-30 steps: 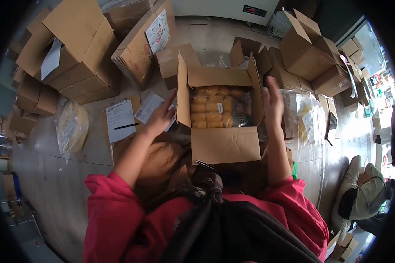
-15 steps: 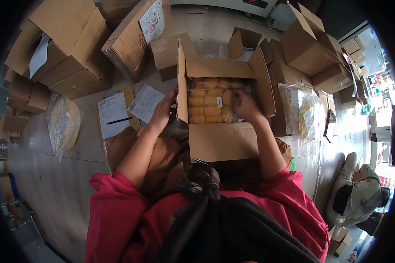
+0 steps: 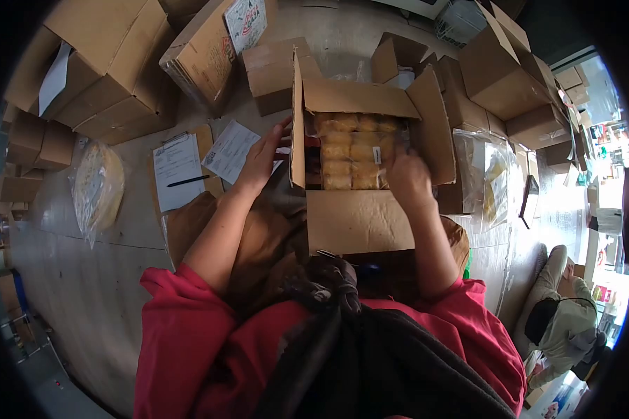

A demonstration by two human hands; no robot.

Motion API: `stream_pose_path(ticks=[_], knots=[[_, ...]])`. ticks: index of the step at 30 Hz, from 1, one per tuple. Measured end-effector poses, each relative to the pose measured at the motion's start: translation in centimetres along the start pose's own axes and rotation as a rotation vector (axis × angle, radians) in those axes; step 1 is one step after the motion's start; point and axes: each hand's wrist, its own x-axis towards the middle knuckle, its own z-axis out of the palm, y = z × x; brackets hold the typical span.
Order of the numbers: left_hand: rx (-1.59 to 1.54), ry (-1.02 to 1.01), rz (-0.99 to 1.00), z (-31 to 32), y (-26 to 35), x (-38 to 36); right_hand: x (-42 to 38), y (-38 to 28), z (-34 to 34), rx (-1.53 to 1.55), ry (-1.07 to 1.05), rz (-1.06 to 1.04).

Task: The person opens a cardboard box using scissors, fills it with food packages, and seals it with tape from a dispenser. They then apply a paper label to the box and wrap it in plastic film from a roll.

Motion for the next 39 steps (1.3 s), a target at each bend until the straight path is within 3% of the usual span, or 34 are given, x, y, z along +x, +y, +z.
stream_pose_path(ticks=[6,8,10,13,14,15,17,18,19,21,22,24,25,27,28,29,30,33,35,37,38,39], knots=[[0.032,-0.025,0.069,0.2,-2.0,1.0,-1.2,-0.6,1.2,0.195,-0.014,0.099],[0.181,0.033,0.255,0.4,-1.7,0.4,-1.5,-0.4,0.7,0.182,-0.032,0.123],[0.155,0.006,0.322,0.9,-1.5,0.0,-2.7,-0.4,1.1,0.137,0.322,-0.104],[0.246,-0.106,0.330,2.3,-0.4,-1.2,-3.2,-1.3,2.9,0.051,0.378,-0.077],[0.259,-0.122,0.344,2.2,-0.5,-1.1,-3.5,-1.1,2.8,0.082,0.307,-0.052],[0.237,-0.116,0.336,2.1,-1.1,-0.9,-3.2,-1.4,0.5,0.088,0.322,-0.044],[0.189,-0.098,0.318,1.6,-2.8,-0.6,-1.5,-1.7,-3.9,0.418,0.301,-0.164],[0.162,-0.087,0.303,1.3,-3.8,-0.4,-0.4,-2.2,-4.6,0.453,0.468,-0.211],[0.136,-0.078,0.285,1.2,-4.5,-0.3,0.7,-2.4,-4.4,0.457,0.473,-0.205],[0.085,-0.058,0.251,0.9,-5.4,-0.1,2.5,-2.5,-2.0,0.192,0.619,-0.307],[0.092,-0.062,0.256,1.8,-4.2,-0.6,2.7,-2.0,1.0,0.030,0.284,-0.267],[-0.282,-0.024,0.450,4.8,-0.9,-1.9,1.6,-2.1,4.7,0.023,0.390,-0.252],[-0.282,-0.023,0.456,4.9,-1.1,-1.5,1.3,-2.1,5.2,0.055,0.452,-0.247],[0.481,-0.163,0.656,5.1,-2.2,-1.0,2.9,-0.3,5.5,0.054,0.358,-0.346],[0.478,-0.159,0.645,5.7,-2.7,-1.2,3.2,0.1,5.8,0.056,0.263,-0.435],[0.860,-0.173,0.692,6.5,-3.0,-1.0,0.9,-1.0,-0.8,0.603,0.252,-0.322],[1.243,-0.183,0.723,6.9,-3.3,-0.9,-0.2,-0.7,-5.2,0.572,0.437,-0.394],[1.123,-0.214,0.675,6.7,-3.1,-0.3,-1.5,3.3,-10.5,0.833,0.763,-0.078],[1.134,-0.199,0.674,6.9,-2.8,-0.5,-0.3,7.3,-9.6,0.880,0.597,0.136],[1.211,-0.160,0.688,7.3,-2.0,-0.6,1.7,10.1,-4.7,1.047,0.282,0.146],[1.201,-0.136,0.727,7.5,-1.8,-0.3,1.2,8.2,-5.2,1.288,0.040,0.245],[1.203,-0.126,0.725,7.9,-1.5,0.2,1.6,7.2,-4.6,1.287,0.036,0.235]])
